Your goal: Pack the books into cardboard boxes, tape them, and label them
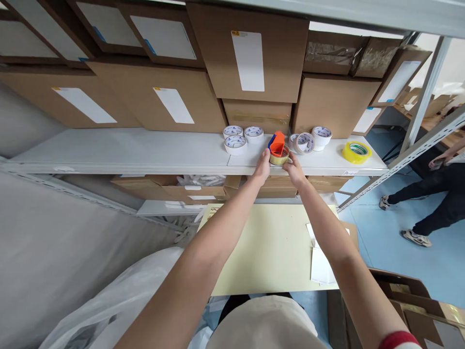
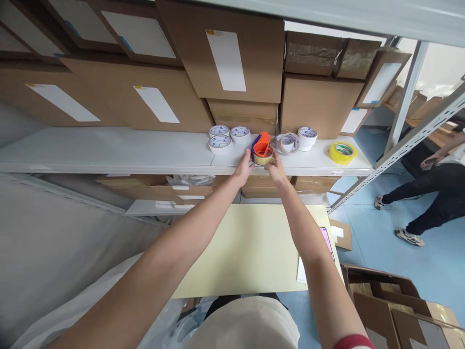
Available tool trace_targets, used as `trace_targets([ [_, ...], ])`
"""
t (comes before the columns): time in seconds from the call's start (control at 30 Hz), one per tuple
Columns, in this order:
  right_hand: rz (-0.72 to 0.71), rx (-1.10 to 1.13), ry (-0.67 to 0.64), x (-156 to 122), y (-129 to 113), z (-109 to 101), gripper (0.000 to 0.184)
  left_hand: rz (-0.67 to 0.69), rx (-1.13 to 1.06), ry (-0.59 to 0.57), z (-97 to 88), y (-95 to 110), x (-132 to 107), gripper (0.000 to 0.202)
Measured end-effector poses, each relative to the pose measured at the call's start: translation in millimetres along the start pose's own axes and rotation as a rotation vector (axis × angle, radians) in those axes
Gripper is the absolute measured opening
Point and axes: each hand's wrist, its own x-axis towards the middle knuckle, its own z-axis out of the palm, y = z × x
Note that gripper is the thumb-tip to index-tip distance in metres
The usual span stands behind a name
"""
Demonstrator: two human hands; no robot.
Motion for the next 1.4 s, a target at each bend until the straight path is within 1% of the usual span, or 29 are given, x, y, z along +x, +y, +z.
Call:
trace_targets([
  [0.07,0.046,0.046,-0.003,-7.2,-2.2,-1.8,0.076,-0.045,-0.091,0.029,-1.3,0.3,-8.6,0.053],
  [0.1,0.060,0.063,0.008,-11.6,-2.7,-2.8,0.076,-0.046,-0.139,0.035,-1.9,-0.3,-13.9,0.053],
  [0.23,0.036,0.095,0.054,-35.9,-1.6,-7.1,0.071,0.020,-0.286,0.071,-3.5,-7.1,-41.3,0.063],
  [0.37,-0.010,0.114,0.043,-74.7,1.9,-10.6,0.062,0.066,-0.331,0.132,-5.3,-17.9,-79.7,0.072],
  [0.5,-0.068,0.071,0.031,-128.8,10.1,-12.0,0.054,0.075,-0.335,0.137,-7.4,-35.9,-130.3,0.080],
  [0.6,-0.077,0.002,0.027,-176.5,20.7,-13.6,0.050,0.022,-0.331,0.130,-8.2,-56.1,-175.9,0.082],
  [0.77,-0.041,-0.126,0.006,-260.9,43.6,-21.4,0.046,-0.070,-0.267,0.120,-11.1,-96.4,-255.1,0.082],
  [0.87,0.052,-0.147,-0.003,-302.0,64.6,-25.3,0.048,-0.164,-0.236,0.070,-14.2,-121.0,-289.0,0.078],
  [0.97,0.231,-0.135,0.005,-326.7,91.5,-27.8,0.051,-0.303,-0.178,0.008,-17.2,-144.8,-306.0,0.073],
  [1.03,0.346,-0.130,0.002,-335.1,109.1,-29.6,0.052,-0.387,-0.129,-0.027,-18.4,-159.6,-311.0,0.072],
  [1.13,0.475,-0.126,-0.013,-341.8,130.2,-32.6,0.055,-0.449,-0.090,-0.071,-18.2,-178.8,-315.3,0.070],
  [1.27,0.582,-0.123,-0.027,-348.8,147.5,-34.8,0.057,-0.496,-0.079,-0.087,-14.6,-199.1,-319.4,0.067],
  [1.4,0.639,-0.096,-0.003,-356.9,158.7,-33.9,0.060,-0.591,-0.059,-0.074,-11.0,-216.3,-321.8,0.064],
])
